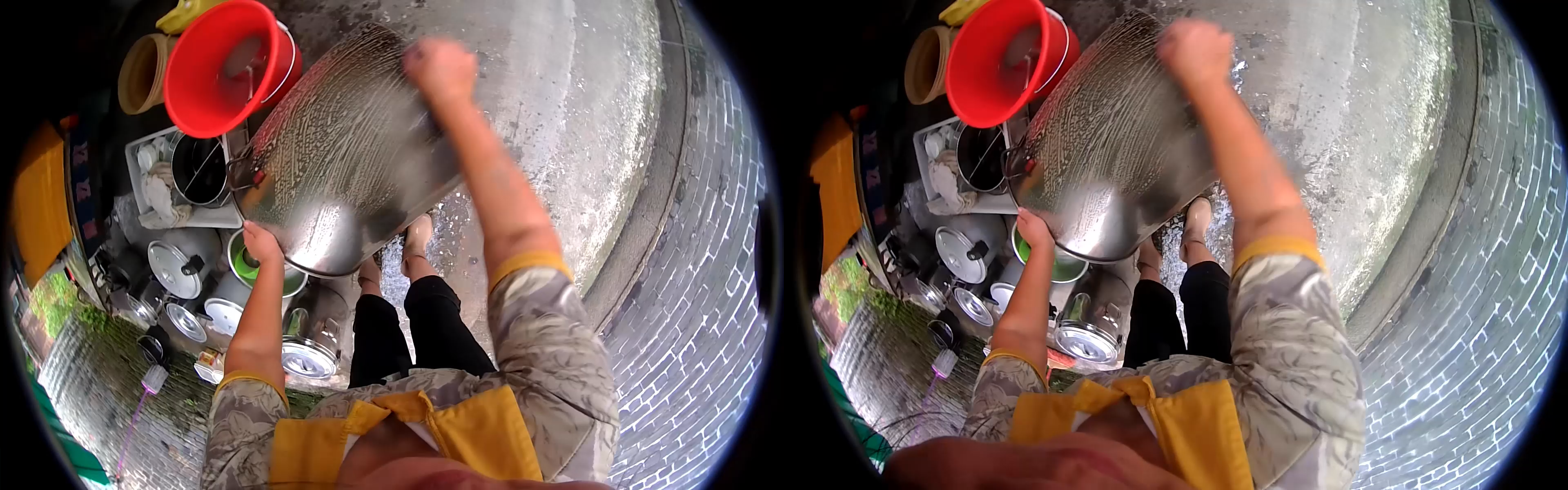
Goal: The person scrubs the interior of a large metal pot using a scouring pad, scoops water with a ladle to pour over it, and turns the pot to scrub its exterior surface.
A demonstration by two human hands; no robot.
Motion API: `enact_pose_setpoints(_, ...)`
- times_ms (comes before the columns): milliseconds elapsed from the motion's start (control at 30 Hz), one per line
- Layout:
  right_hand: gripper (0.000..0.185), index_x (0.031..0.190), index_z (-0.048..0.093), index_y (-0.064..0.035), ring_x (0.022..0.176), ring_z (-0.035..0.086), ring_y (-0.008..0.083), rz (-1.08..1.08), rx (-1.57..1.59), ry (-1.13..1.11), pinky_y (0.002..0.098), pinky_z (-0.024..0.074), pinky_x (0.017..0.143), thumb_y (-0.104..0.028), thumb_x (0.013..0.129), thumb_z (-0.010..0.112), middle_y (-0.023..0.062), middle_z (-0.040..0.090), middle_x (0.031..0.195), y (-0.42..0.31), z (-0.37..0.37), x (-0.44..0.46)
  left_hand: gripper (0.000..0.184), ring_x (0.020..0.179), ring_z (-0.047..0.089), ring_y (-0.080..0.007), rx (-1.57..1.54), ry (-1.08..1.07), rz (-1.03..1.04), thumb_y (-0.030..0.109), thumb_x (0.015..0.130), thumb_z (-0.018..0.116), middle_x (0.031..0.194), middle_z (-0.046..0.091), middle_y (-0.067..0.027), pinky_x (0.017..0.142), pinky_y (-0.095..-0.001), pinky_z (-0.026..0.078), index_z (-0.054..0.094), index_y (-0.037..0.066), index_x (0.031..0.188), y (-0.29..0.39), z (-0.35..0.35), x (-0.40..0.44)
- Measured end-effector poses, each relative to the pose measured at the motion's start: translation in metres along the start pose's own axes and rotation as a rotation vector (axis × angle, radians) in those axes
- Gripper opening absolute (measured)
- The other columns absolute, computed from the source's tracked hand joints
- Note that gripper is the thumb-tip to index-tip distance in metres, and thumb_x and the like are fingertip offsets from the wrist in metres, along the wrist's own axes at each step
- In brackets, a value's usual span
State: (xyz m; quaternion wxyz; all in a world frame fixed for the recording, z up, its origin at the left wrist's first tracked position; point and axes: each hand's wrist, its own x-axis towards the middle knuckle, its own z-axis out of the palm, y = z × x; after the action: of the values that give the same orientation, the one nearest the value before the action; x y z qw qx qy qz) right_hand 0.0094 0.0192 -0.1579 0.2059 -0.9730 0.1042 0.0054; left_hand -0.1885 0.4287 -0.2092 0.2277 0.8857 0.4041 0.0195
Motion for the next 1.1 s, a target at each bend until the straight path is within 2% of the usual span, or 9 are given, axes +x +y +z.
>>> enact_pose_setpoints(67, 0.018, 0.071, 0.067, -0.0161, 0.069, 0.063, 0.0272, 0.039, -0.154, 0.246, 0.041, 0.0495, 0.059, -0.032, 0.075, 0.062, 0.0072, 0.064, 0.075, 0.008, 0.008, 0.019, 0.055, 0.093, 0.054, -0.0471, 0.027, 0.027, 0.011, 0.038, 0.096, 0.031, 0.101, 0.06, -0.0301, 0.084, -0.0474, 0.041, 0.058, -0.01, 0.1, -0.007, 0.006, 0.008)
enact_pose_setpoints(267, 0.017, 0.08, 0.068, -0.0198, 0.082, 0.063, 0.021, -0.582, -0.066, -0.573, 0.0398, 0.0452, 0.067, -0.02, 0.081, 0.052, 0.0019, 0.065, 0.084, -0.154, 0.045, -0.131, 0.052, 0.09, 0.057, -0.0428, -0.044, 0.012, 0.012, 0.035, 0.097, 0.032, 0.098, 0.062, -0.0285, 0.083, -0.0429, 0.043, 0.059, -0.009, 0.101, -0.01, 0.008, 0.008)
enact_pose_setpoints(367, 0.018, 0.078, 0.067, -0.0221, 0.084, 0.058, 0.0201, -0.833, 0.181, -0.259, 0.0438, 0.0422, 0.07, -0.027, 0.081, 0.05, 0.0, 0.061, 0.086, -0.186, 0.096, -0.201, 0.052, 0.085, 0.058, -0.0401, -0.298, -0.072, -0.064, 0.036, 0.097, 0.033, 0.095, 0.063, -0.0265, 0.08, -0.0415, 0.044, 0.059, -0.009, 0.098, -0.025, 0.013, 0.015)
enact_pose_setpoints(467, 0.016, 0.08, 0.068, -0.0189, 0.084, 0.063, 0.0205, -0.633, -0.059, -0.464, 0.0398, 0.0467, 0.066, -0.023, 0.082, 0.053, 0.0027, 0.064, 0.084, -0.154, 0.052, -0.126, 0.052, 0.082, 0.058, -0.0384, -0.11, -0.041, 0.038, 0.037, 0.097, 0.034, 0.091, 0.063, -0.0251, 0.078, -0.0422, 0.043, 0.058, -0.01, 0.097, -0.019, 0.006, 0.009)
enact_pose_setpoints(633, 0.023, 0.098, 0.066, -0.0224, 0.091, 0.062, 0.0247, -0.119, -0.405, 0.001, 0.0431, 0.0472, 0.073, -0.035, 0.081, 0.057, 0.0042, 0.064, 0.099, -0.039, 0.023, 0.04, 0.052, 0.083, 0.056, -0.0409, -0.087, 0.005, -0.013, 0.039, 0.097, 0.035, 0.091, 0.062, -0.0261, 0.077, -0.0431, 0.042, 0.058, -0.008, 0.095, -0.009, 0.008, 0.002)
enact_pose_setpoints(767, 0.024, 0.095, 0.064, -0.0201, 0.093, 0.06, 0.0225, -0.214, -0.452, 0.025, 0.0423, 0.0457, 0.071, -0.039, 0.082, 0.058, 0.002, 0.062, 0.099, -0.052, 0.024, 0.015, 0.052, 0.085, 0.056, -0.0402, -0.101, -0.033, 0.014, 0.038, 0.097, 0.035, 0.092, 0.062, -0.0259, 0.079, -0.0428, 0.042, 0.059, -0.007, 0.095, 0.001, 0.004, -0.001)
enact_pose_setpoints(900, 0.013, 0.082, 0.066, -0.0188, 0.084, 0.06, 0.0205, -0.398, -0.256, -0.29, 0.0407, 0.0428, 0.067, -0.023, 0.079, 0.054, 0.002, 0.063, 0.086, -0.145, 0.046, -0.099, 0.05, 0.076, 0.055, -0.0292, -0.227, -0.06, -0.022, 0.038, 0.097, 0.036, 0.087, 0.062, -0.0169, 0.075, -0.0377, 0.043, 0.059, -0.006, 0.095, -0.006, 0.007, 0.002)
enact_pose_setpoints(1033, 0.008, 0.074, 0.062, -0.0187, 0.075, 0.057, 0.0183, -0.698, 0.222, 0.07, 0.0407, 0.0397, 0.065, -0.023, 0.072, 0.055, 0.0002, 0.057, 0.075, -0.196, 0.11, -0.264, 0.046, 0.076, 0.052, -0.0189, -0.653, -0.24, -0.23, 0.039, 0.098, 0.037, 0.084, 0.058, -0.0082, 0.074, -0.0338, 0.043, 0.057, -0.003, 0.097, -0.002, 0.002, 0.002)
enact_pose_setpoints(1100, 0.007, 0.071, 0.061, -0.0179, 0.072, 0.057, 0.0186, -0.673, 0.219, 0.051, 0.0406, 0.0395, 0.062, -0.023, 0.07, 0.056, 0.0004, 0.057, 0.073, -0.176, 0.108, -0.275, 0.045, 0.077, 0.051, -0.0201, -0.539, -0.229, -0.141, 0.037, 0.098, 0.036, 0.083, 0.057, -0.0093, 0.075, -0.0333, 0.042, 0.056, -0.003, 0.096, -0.007, 0.007, 0.006)
